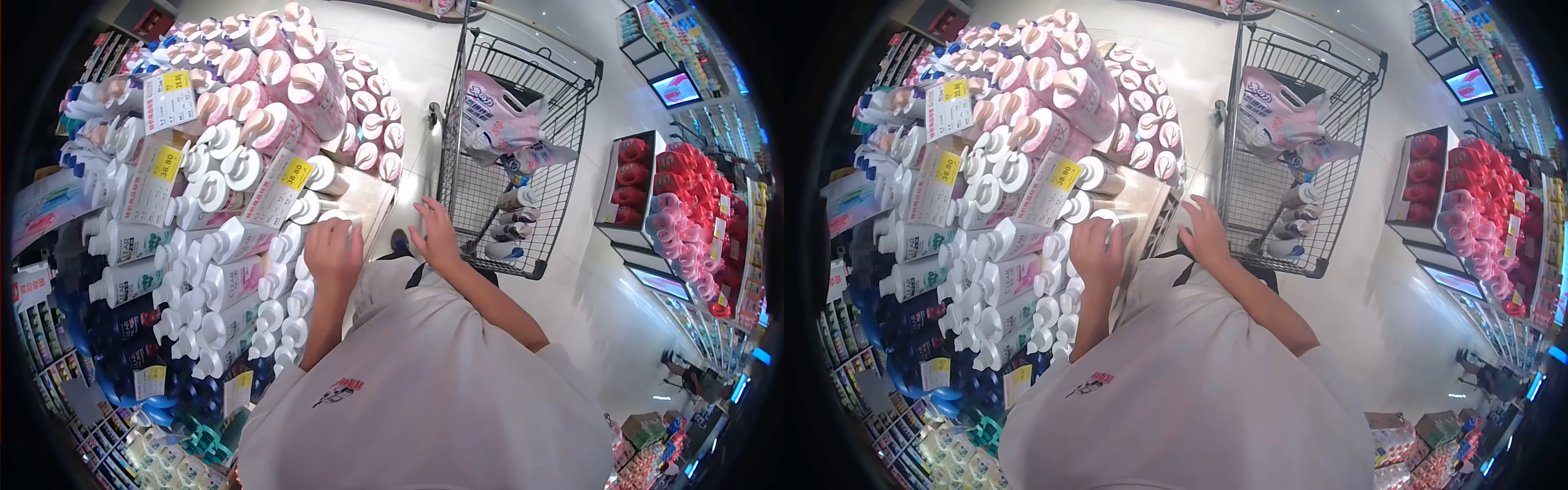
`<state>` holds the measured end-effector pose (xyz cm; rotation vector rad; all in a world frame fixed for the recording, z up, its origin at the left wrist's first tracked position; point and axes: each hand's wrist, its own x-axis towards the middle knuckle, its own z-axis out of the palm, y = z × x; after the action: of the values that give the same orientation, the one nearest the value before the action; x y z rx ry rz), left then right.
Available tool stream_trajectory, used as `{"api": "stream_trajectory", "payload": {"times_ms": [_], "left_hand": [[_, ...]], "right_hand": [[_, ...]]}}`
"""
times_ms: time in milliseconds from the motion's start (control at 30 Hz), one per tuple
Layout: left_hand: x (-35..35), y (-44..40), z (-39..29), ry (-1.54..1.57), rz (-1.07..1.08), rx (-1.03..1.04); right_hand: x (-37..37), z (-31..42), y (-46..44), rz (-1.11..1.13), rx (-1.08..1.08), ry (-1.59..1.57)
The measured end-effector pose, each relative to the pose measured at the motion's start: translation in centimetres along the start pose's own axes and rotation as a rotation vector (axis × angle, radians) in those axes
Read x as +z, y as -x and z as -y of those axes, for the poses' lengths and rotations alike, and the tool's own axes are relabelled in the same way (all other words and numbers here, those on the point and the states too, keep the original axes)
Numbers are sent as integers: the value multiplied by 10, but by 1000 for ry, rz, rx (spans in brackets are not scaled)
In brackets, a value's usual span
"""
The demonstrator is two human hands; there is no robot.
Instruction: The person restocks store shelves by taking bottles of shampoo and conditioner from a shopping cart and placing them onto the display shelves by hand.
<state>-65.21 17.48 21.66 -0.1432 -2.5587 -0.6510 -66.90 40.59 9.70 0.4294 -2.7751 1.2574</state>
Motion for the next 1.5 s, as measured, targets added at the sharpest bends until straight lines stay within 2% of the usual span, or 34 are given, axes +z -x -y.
{"api": "stream_trajectory", "payload": {"times_ms": [33,167,333,367,467,567,633,733,767,900,1000,1133,1300,1433,1500], "left_hand": [[4,-5,-12,75,4,37],[50,-1,-44,283,249,105],[129,21,-83,509,498,232],[151,31,-91,588,524,205],[214,68,-112,580,683,168],[283,120,-116,480,866,178],[301,140,-119,380,984,168],[318,161,-118,137,1106,309],[322,167,-119,97,1114,321],[327,168,-124,115,1039,217],[325,165,-127,154,957,224],[323,161,-134,112,1012,205],[328,166,-133,23,1036,215],[325,157,-135,50,1060,184],[325,158,-134,55,1031,188]], "right_hand": [[-5,-14,11,-15,53,18],[-26,-56,58,-66,233,93],[-50,-83,98,-168,366,125],[-53,-87,103,-201,385,138],[-53,-117,124,-244,483,109],[-59,-147,141,-197,522,151],[-65,-166,154,-146,535,175],[-73,-192,175,2,561,172],[-76,-203,182,34,509,159],[-90,-218,184,208,579,22],[-94,-233,175,273,562,-23],[-103,-248,155,171,489,-77],[-114,-293,102,-162,433,16],[-118,-355,63,-171,350,222],[-122,-379,47,-113,391,279]]}}
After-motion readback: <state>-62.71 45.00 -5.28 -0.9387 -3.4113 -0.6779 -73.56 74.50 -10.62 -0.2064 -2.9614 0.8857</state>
